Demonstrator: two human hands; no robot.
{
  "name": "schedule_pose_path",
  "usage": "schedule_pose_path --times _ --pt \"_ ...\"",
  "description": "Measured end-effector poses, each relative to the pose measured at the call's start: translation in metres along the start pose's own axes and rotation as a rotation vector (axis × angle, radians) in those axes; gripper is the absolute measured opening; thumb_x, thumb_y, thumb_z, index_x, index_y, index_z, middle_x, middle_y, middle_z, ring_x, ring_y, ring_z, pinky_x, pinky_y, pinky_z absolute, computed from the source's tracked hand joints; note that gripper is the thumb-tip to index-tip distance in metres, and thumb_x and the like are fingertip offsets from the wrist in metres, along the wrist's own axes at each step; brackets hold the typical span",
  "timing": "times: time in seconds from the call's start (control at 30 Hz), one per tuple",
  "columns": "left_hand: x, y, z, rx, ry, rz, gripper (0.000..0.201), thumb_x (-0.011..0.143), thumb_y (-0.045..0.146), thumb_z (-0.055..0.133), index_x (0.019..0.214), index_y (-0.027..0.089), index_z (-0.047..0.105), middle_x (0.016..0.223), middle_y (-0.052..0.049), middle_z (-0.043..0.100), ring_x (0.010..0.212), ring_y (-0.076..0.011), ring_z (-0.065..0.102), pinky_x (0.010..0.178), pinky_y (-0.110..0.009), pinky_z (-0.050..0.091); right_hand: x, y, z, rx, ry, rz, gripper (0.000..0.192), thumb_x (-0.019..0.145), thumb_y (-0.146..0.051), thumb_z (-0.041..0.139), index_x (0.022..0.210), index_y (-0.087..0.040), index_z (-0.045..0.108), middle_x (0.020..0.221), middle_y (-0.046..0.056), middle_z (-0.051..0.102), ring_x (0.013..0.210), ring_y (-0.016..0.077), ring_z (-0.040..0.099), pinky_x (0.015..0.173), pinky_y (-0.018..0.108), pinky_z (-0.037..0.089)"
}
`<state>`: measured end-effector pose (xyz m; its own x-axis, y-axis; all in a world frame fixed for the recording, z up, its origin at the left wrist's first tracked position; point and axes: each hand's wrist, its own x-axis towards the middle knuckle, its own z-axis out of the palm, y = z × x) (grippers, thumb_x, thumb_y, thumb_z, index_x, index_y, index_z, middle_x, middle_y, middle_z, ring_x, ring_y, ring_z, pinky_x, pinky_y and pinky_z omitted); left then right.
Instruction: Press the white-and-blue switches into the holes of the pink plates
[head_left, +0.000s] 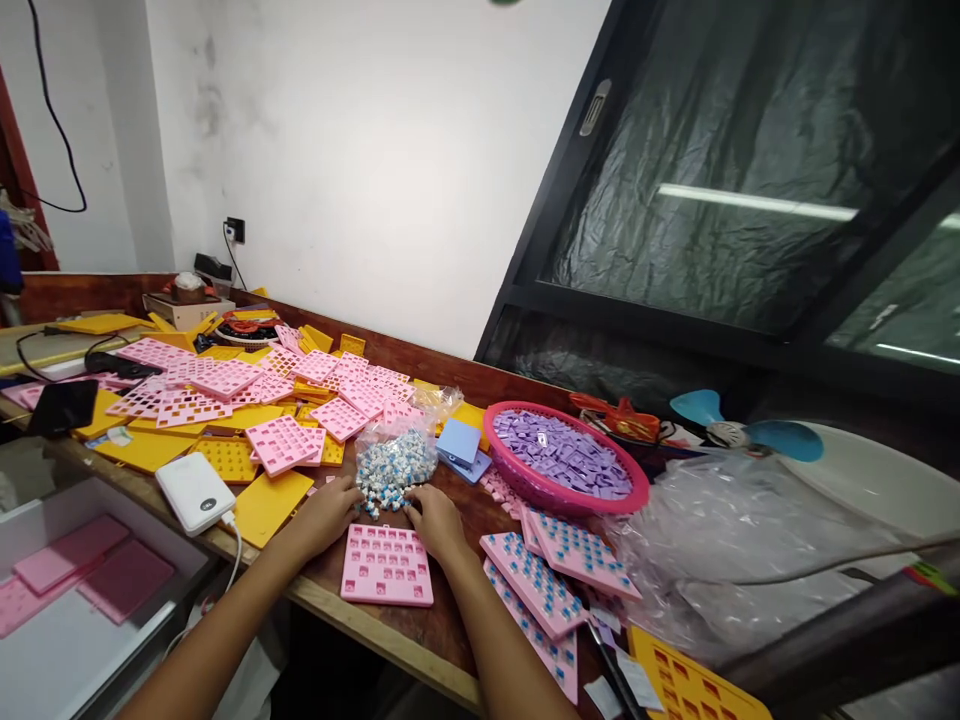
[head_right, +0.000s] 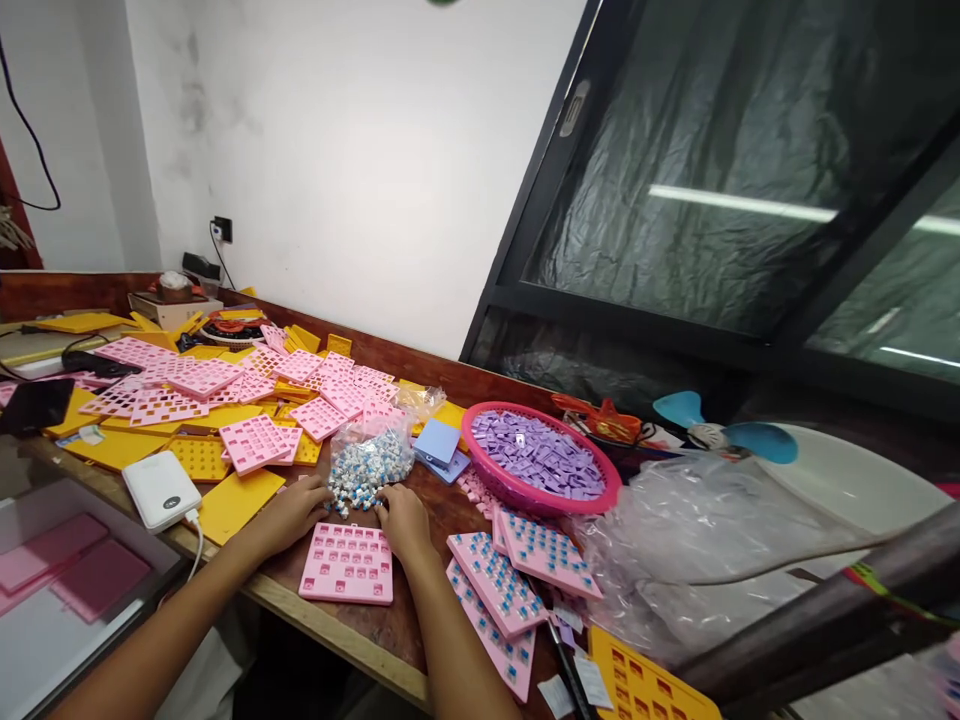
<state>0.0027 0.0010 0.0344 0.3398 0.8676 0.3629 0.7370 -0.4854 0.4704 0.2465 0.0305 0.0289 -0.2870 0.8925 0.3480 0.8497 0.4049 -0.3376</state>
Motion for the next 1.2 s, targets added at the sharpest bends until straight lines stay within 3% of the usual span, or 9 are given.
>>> schedule_pose_path --times 0.13,0.27,0.53,0.73,1.0,1.2 --pt "-0.002 -0.008 0.007 -0.039 -0.014 -0.023 0.021 0.092 0.021 0.053 0.102 0.026 0.07 0.107 -0.007 0.07 0.102 -0.0253 0.066 0.091 -0.036 0.05 -0.001 0.004 -0.003 0.04 -0.004 0.006 0.011 0.085 -0.016 0.066 0.09 -0.022 0.074 0.099 0.008 0.075 0.095 0.0258 0.068 0.084 0.034 0.049" --pt "-0.006 -0.009 0.004 -0.08 -0.004 -0.025 0.022 0.094 0.024 0.052 0.107 0.026 0.07 0.109 -0.007 0.07 0.106 -0.026 0.065 0.095 -0.038 0.05 -0.004 -0.004 -0.015 0.12 -0.018 -0.046 0.017 0.085 -0.015 0.065 0.096 -0.022 0.074 0.099 0.006 0.076 0.091 0.0227 0.069 0.084 0.032 0.051" --pt "-0.02 0.013 -0.017 -0.281 -0.026 0.023 0.03 0.102 0.033 0.043 0.11 0.028 0.07 0.109 -0.005 0.069 0.103 -0.0216 0.065 0.093 -0.034 0.051 -0.017 -0.034 -0.016 0.546 -0.184 -0.234 0.029 0.076 -0.006 0.06 0.088 -0.023 0.08 0.097 0.003 0.079 0.091 0.0214 0.072 0.086 0.034 0.056" --pt "-0.033 0.017 -0.005 -0.328 -0.047 -0.009 0.021 0.1 0.03 0.047 0.102 0.028 0.067 0.109 -0.003 0.069 0.104 -0.0217 0.064 0.092 -0.034 0.051 -0.019 -0.032 -0.006 0.677 -0.248 -0.087 0.039 0.081 -0.012 0.065 0.118 -0.02 0.074 0.114 0.007 0.077 0.1 0.0229 0.074 0.092 0.039 0.059" --pt "-0.034 0.012 -0.008 -0.358 -0.049 -0.06 0.01 0.095 0.024 0.058 0.097 0.022 0.067 0.1 -0.002 0.071 0.093 -0.0197 0.065 0.083 -0.03 0.05 -0.016 -0.038 -0.011 0.478 -0.262 -0.163 0.026 0.089 -0.015 0.066 0.111 -0.023 0.077 0.107 0.007 0.078 0.099 0.0236 0.07 0.092 0.039 0.055" --pt "-0.035 0.014 -0.007 -0.377 -0.004 0.003 0.027 0.101 0.023 0.049 0.119 0.027 0.069 0.117 -0.004 0.067 0.108 -0.0189 0.063 0.096 -0.03 0.048 -0.015 -0.038 -0.011 0.517 -0.251 -0.228 0.033 0.085 -0.005 0.064 0.107 -0.025 0.079 0.107 0.005 0.077 0.1 0.0221 0.069 0.093 0.036 0.052"
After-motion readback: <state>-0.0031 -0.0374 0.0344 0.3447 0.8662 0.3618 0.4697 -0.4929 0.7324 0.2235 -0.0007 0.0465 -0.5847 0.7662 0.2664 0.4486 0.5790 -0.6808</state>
